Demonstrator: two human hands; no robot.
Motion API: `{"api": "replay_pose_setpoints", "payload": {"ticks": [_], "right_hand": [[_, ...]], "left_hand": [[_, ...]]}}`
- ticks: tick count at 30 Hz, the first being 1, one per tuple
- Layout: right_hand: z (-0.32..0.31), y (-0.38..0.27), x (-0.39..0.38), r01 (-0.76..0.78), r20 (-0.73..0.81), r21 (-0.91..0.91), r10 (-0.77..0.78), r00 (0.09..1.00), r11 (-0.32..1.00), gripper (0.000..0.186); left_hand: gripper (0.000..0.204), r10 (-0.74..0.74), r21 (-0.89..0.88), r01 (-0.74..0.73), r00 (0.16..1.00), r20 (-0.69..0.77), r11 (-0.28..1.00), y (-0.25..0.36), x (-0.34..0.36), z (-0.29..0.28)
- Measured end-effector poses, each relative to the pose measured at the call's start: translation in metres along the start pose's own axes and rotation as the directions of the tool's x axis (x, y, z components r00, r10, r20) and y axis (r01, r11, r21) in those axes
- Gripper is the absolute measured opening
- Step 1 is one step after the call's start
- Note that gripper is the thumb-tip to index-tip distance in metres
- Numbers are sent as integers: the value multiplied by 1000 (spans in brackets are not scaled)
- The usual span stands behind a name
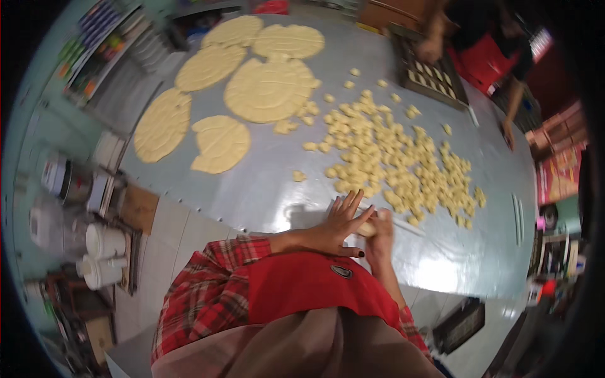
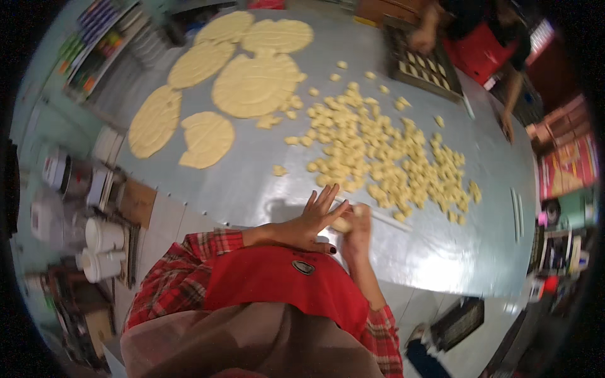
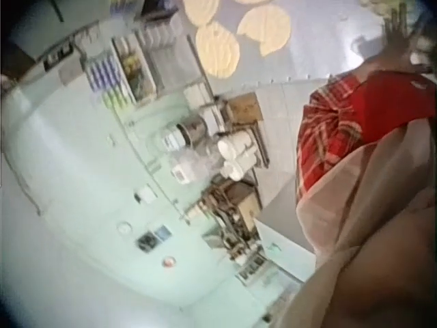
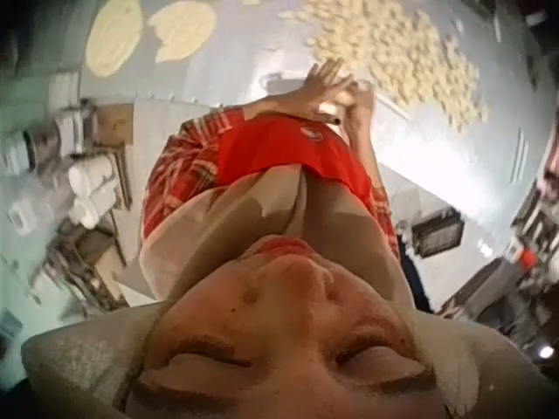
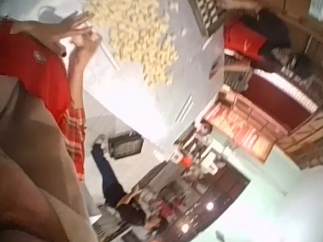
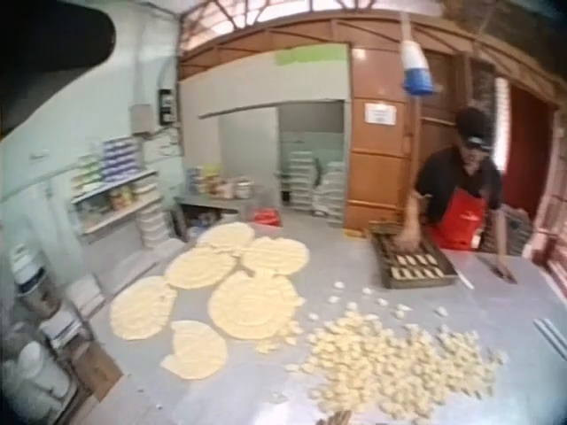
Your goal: The recorder is shaping pieces of dough into small rolls or balls on a production table.
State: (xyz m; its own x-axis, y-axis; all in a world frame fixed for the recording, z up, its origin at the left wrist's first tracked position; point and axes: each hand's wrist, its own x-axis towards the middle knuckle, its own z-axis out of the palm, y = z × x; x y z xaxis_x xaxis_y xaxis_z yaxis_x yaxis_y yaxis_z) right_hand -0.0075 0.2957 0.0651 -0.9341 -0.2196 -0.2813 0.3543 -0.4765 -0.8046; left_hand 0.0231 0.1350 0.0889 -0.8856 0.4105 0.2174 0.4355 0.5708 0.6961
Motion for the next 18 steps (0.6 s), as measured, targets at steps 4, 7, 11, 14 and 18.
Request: {"api": "replay_pose_setpoints", "payload": {"ticks": [4, 7, 11, 14, 18], "right_hand": [[-56, -62, 35, 346, -121, -462, -444, 888, 817, 31], [-171, -106, 72, 212, 138, -976, -635, 760, 42, 42], [-139, -95, 86, -40, 309, -910, -741, 597, -412, 32], [-88, -62, 101, 353, 458, -883, -738, 496, -310, 33], [12, -7, 94, 504, 533, -830, -608, 588, -240, 37]], "left_hand": [[72, 63, 135, -8, 909, -412, 991, -83, -55, -71], [60, -379, 25, 585, 557, -739, 811, -166, -131, -135], [62, -421, 237, 927, 346, -838, 291, -228, -223, -182], [61, -712, -108, 952, 137, -689, 287, -233, -227, -191], [42, -802, 13, 957, 252, -541, 291, -224, -207, -189]]}}
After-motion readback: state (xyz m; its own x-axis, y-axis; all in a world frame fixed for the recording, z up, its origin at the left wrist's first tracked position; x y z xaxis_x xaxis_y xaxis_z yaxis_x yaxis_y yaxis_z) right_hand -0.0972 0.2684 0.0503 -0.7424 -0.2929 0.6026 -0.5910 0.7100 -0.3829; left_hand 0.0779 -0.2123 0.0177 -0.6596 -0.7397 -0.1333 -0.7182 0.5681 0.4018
